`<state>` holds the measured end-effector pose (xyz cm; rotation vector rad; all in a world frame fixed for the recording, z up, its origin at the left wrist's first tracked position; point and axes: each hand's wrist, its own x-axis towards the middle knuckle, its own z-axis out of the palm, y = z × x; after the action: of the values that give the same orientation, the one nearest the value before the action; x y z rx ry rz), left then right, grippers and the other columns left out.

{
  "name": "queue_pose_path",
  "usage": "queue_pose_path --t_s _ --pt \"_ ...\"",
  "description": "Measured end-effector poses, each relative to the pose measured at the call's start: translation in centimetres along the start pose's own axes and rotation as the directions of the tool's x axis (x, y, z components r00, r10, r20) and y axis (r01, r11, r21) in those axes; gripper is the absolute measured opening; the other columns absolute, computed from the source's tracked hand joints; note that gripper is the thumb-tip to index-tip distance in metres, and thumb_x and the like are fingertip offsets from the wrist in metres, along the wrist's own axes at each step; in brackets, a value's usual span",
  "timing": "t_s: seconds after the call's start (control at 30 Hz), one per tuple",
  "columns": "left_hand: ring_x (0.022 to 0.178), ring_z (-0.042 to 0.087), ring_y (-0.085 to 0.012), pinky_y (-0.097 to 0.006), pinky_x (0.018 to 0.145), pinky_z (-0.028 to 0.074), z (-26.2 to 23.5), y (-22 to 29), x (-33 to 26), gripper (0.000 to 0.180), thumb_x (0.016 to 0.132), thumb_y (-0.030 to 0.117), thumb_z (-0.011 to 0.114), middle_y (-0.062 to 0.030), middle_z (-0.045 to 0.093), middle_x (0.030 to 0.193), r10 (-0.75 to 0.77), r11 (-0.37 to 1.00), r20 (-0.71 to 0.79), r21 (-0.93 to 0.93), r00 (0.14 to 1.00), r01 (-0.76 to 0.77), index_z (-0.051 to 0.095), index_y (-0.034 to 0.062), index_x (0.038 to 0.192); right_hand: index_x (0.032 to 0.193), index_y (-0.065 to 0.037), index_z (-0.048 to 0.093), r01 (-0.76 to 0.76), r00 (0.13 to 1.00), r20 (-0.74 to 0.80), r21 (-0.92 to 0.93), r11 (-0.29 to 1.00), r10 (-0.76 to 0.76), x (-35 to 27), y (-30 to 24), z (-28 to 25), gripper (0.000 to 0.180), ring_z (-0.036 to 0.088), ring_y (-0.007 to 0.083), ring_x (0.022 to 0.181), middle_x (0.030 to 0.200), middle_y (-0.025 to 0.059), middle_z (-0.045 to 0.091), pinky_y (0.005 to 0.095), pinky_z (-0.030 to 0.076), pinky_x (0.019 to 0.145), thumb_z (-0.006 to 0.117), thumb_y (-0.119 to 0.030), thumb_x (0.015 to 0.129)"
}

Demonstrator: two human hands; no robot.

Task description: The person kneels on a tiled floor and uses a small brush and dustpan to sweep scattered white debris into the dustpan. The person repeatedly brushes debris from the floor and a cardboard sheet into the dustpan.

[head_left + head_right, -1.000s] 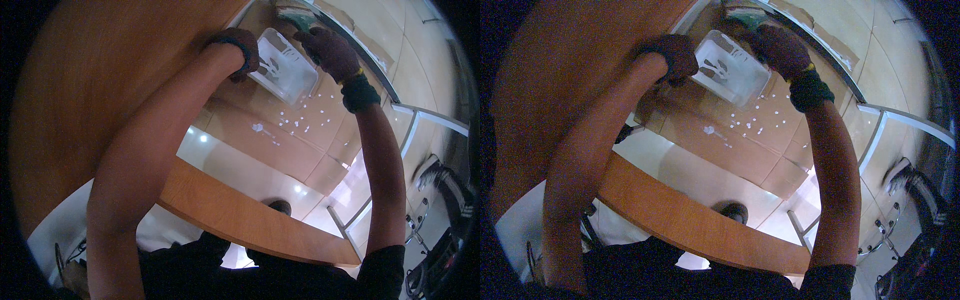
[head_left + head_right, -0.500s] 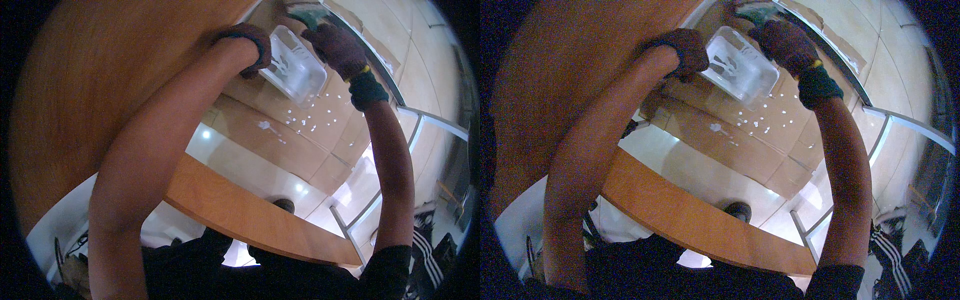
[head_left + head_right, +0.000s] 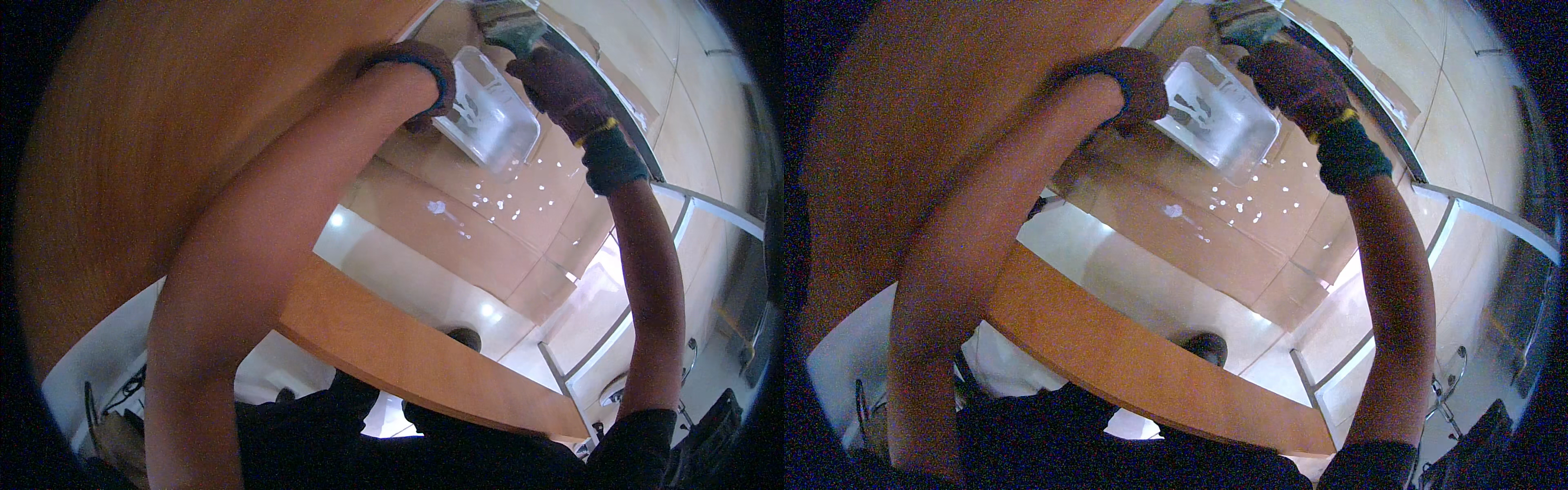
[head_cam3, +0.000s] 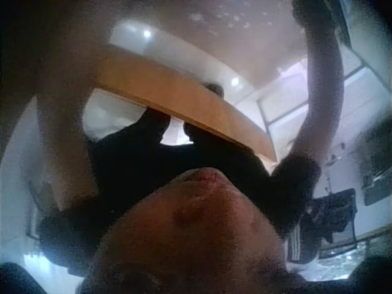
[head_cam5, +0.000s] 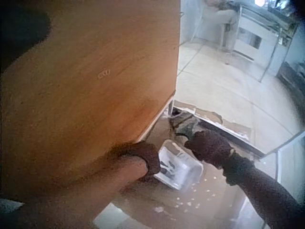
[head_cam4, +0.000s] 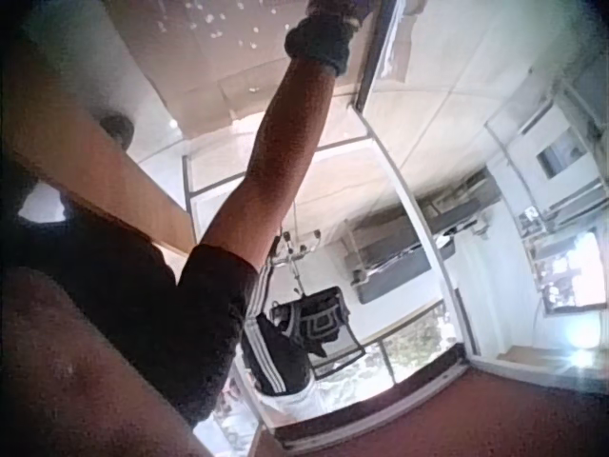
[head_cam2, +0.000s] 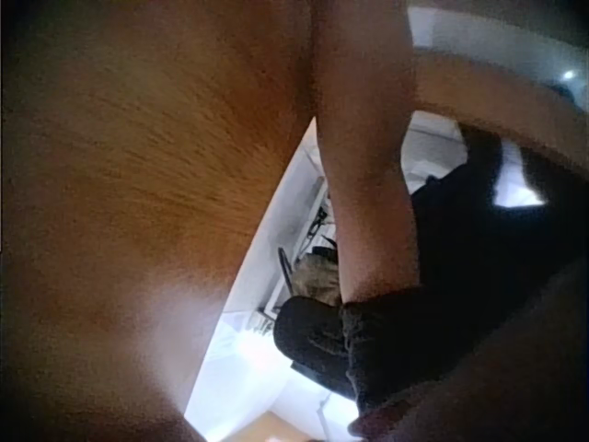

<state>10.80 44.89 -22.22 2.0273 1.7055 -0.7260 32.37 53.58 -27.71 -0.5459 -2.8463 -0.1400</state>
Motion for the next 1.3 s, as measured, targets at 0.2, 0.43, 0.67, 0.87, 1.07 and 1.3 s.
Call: queue_pose_path --t_s 0.2,0.43,0.67,0.87,1.07,1.3 --pt "0.078 0.067 -0.0295 -0.040 0.074 0.052 -0.8 0.4 -0.8 0.023 0.070 0.020 0.061 -0.0177 0.067 0.088 -0.006 0.999 -0.013 -0.045 1.000 0.005 0.070 0.0035 0.083 0.106 -0.016 0.062 -0.155 0.975 0.202 0.317 0.936 0.093 0.1 0.7 -1.0 0.024 0.059 0.0228 0.069 0.083 0.0095 0.059 0.0356 0.049 0.062 0.055 -0.009 0.085" --pt "0.078 0.067 -0.0288 -0.040 0.075 0.052 -1.0 0.5 -1.3 0.021 0.070 0.019 0.064 -0.0167 0.067 0.087 0.056 0.993 0.057 0.102 0.997 -0.061 0.070 0.0030 0.082 0.110 -0.018 0.061 -0.513 0.790 0.481 0.179 0.839 0.380 -1.3 1.4 -2.7 0.030 0.059 0.0289 0.083 0.093 0.0105 0.059 0.0375 0.050 0.073 0.057 -0.009 0.081" --pt "0.080 0.067 -0.0278 -0.039 0.074 0.053 -1.8 0.7 -2.1 0.022 0.066 0.017 0.069 -0.0163 0.067 0.090 -0.033 0.999 0.067 0.006 0.997 0.033 0.071 0.0058 0.085 0.109 -0.017 0.061 -0.065 0.978 0.207 0.126 0.990 0.038 -1.5 -1.1 -4.9 0.032 0.057 0.0280 0.091 0.097 0.0101 0.058 0.0364 0.049 0.078 0.057 -0.004 0.080" --pt "0.080 0.067 -0.0269 -0.037 0.073 0.054 -0.6 0.5 -0.5 0.026 0.062 0.014 0.073 -0.0148 0.068 0.088 0.081 0.971 0.125 0.213 0.989 -0.106 0.071 0.0068 0.087 0.110 -0.015 0.060 -0.411 0.848 0.419 0.136 0.901 0.324 -1.4 0.8 -4.0 0.033 0.057 0.0294 0.094 0.105 0.0121 0.058 0.0355 0.048 0.081 0.058 -0.002 0.079" --pt "0.082 0.066 -0.0281 -0.038 0.075 0.054 -1.4 0.4 -1.2 0.025 0.064 0.014 0.071 -0.0124 0.068 0.092 0.149 0.916 0.265 0.326 0.953 -0.234 0.071 0.0102 0.089 0.111 -0.016 0.059 -0.321 0.868 0.385 -0.049 0.946 0.314 -7.5 -0.2 -5.8 0.035 0.057 0.0283 0.097 0.108 0.0108 0.058 0.0357 0.048 0.080 0.059 -0.002 0.079" --pt "0.082 0.066 -0.0272 -0.038 0.076 0.053 -2.0 1.0 -1.7 0.026 0.065 0.017 0.072 -0.0117 0.067 0.092 0.148 0.912 0.198 0.350 0.969 -0.211 0.071 0.0103 0.089 0.110 -0.018 0.059 -0.021 0.999 0.042 0.020 1.000 0.020 -6.6 -0.4 -4.8 0.030 0.056 0.0276 0.087 0.091 0.0087 0.057 0.0380 0.049 0.072 0.058 -0.011 0.081"
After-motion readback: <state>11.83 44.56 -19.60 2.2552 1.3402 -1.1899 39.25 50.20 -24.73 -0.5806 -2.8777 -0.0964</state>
